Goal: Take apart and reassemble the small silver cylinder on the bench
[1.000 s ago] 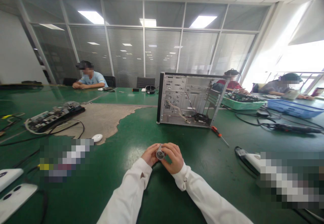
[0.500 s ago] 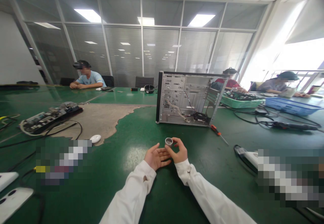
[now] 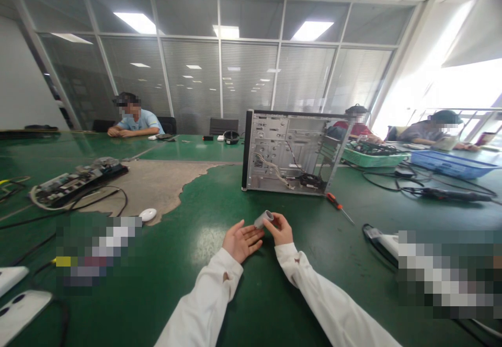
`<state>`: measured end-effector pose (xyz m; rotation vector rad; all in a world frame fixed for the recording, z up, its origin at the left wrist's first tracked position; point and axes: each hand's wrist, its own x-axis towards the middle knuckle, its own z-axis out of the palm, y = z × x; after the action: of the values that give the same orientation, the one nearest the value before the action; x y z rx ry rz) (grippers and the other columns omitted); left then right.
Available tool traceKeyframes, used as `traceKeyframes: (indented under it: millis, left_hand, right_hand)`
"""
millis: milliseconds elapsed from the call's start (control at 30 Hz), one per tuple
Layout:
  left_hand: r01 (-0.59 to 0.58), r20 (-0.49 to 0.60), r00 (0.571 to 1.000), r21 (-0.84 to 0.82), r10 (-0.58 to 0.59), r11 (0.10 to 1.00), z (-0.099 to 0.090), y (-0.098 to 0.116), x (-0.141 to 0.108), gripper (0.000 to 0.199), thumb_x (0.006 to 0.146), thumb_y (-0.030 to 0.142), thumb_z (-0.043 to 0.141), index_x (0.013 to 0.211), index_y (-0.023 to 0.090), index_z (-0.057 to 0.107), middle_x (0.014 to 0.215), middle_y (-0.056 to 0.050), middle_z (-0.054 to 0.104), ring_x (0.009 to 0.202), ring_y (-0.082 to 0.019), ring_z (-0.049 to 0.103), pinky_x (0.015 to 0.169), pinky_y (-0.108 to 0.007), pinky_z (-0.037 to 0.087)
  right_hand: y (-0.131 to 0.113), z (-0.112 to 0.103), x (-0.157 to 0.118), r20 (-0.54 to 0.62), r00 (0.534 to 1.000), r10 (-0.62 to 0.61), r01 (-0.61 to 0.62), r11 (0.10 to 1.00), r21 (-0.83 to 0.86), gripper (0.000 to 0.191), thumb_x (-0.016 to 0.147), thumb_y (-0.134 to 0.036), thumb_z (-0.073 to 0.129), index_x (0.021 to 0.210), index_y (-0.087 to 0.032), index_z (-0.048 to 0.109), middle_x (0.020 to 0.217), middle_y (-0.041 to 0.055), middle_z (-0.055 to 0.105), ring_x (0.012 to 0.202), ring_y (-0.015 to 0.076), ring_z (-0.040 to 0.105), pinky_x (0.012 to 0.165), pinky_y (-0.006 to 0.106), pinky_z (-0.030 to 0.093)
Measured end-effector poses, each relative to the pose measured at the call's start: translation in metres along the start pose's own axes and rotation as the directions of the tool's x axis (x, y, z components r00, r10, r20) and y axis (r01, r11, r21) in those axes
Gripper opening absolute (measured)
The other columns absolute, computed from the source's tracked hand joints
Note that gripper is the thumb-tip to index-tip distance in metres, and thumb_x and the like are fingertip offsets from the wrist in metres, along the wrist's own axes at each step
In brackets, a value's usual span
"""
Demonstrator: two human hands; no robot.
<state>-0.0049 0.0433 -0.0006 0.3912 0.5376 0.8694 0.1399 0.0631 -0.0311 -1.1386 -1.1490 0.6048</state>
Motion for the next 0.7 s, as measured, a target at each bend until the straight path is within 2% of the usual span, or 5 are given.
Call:
traceKeyframes:
  millis: [267,467,700]
  left_hand:
    - [-0.168,-0.032,0.985,0.002,0.168,0.986,-0.006,0.004,0.001,0.033,0.074,0.03,0.045,0.098,0.009,0.052,0.098,-0.015,0.058,0.095,-0.023,0.054,0.072,-0.031,0.045]
    - [-0.27,-0.047,0.962,0.004,0.27,0.963,-0.009,0.007,0.002,0.029,0.074,0.025,0.044,0.098,0.013,0.055,0.103,-0.011,0.057,0.094,-0.021,0.053,0.069,-0.029,0.045]
    - [-0.374,-0.094,0.924,-0.019,0.371,0.927,-0.012,0.009,0.007,0.024,0.071,0.016,0.047,0.091,0.014,0.06,0.096,-0.007,0.06,0.084,-0.016,0.056,0.072,-0.026,0.043]
  right_hand:
    - [0.007,0.003,0.0,0.024,1.0,-0.003,0.002,0.999,0.054,0.035,0.057,-0.042,0.06,0.079,-0.015,0.054,0.074,0.004,0.06,0.067,0.0163,0.056,0.061,0.03,0.045]
    - [-0.004,0.003,-0.008,0.058,0.998,-0.02,0.028,0.989,-0.144,0.034,0.056,-0.04,0.061,0.08,-0.017,0.055,0.07,0.0023,0.059,0.064,0.0165,0.055,0.049,0.025,0.04]
    - [-0.007,0.004,-0.011,0.149,0.984,-0.102,0.145,0.938,-0.316,0.03,0.057,-0.037,0.06,0.079,-0.017,0.057,0.068,0.0015,0.058,0.062,0.0153,0.053,0.051,0.025,0.04]
